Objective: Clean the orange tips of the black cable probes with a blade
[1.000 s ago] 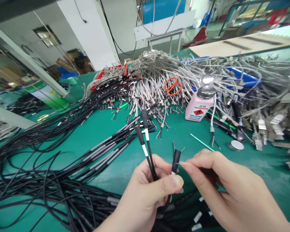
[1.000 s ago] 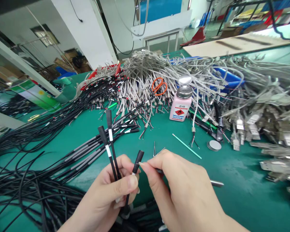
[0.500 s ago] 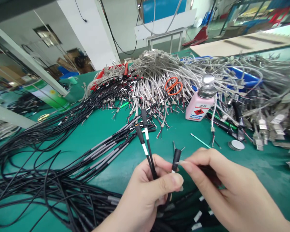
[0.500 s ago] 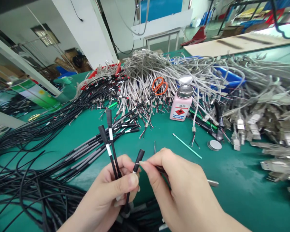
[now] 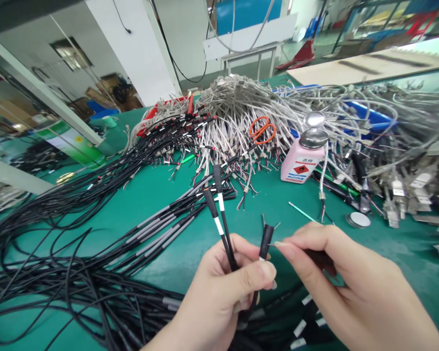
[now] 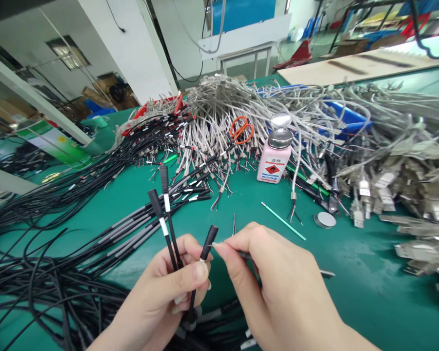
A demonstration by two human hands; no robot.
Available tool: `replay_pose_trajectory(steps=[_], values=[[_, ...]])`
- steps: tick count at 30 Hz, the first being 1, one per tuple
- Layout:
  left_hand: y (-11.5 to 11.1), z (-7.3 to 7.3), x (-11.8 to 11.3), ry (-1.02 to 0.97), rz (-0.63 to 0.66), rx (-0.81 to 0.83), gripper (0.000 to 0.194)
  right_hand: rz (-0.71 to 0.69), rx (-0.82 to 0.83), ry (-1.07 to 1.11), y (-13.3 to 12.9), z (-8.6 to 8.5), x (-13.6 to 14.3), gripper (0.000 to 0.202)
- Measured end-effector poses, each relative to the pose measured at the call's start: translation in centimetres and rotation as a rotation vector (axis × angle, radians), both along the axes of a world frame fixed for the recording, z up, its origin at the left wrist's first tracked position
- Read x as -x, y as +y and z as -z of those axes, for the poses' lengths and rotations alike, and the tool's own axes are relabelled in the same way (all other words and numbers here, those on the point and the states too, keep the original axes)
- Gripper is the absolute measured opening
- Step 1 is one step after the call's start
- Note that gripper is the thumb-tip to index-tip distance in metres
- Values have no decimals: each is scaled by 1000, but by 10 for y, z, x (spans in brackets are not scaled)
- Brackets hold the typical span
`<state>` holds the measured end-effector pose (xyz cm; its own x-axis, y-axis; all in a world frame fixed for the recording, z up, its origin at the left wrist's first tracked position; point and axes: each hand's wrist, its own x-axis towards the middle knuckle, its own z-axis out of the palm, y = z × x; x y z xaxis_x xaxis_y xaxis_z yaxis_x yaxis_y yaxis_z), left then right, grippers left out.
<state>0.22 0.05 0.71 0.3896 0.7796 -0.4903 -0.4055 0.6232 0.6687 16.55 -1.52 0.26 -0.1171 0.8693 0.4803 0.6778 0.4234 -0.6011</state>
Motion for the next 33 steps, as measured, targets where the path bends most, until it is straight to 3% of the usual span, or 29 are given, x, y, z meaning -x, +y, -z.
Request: replay_pose_trajectory(steps=[8, 14, 19, 28, 30, 33], values=[[0, -1, 0, -10, 5, -19, 29, -5, 8, -20, -3, 4, -2, 9], [-1, 1, 0, -2, 24, -18, 30, -76, 223, 126, -2, -2, -2, 16], [-1, 1, 0, 4, 24, -27, 30, 29, 52, 55, 1, -3, -3, 14], [-1, 2, -1, -19, 27, -27, 30, 8, 7, -3, 0, 2, 1, 11], [-2, 2, 0, -20, 24, -25, 30, 14, 22, 7, -1, 2, -1, 11], [-2, 2, 0, -12, 16, -18, 31, -39, 171, 82, -1, 0, -3, 17]])
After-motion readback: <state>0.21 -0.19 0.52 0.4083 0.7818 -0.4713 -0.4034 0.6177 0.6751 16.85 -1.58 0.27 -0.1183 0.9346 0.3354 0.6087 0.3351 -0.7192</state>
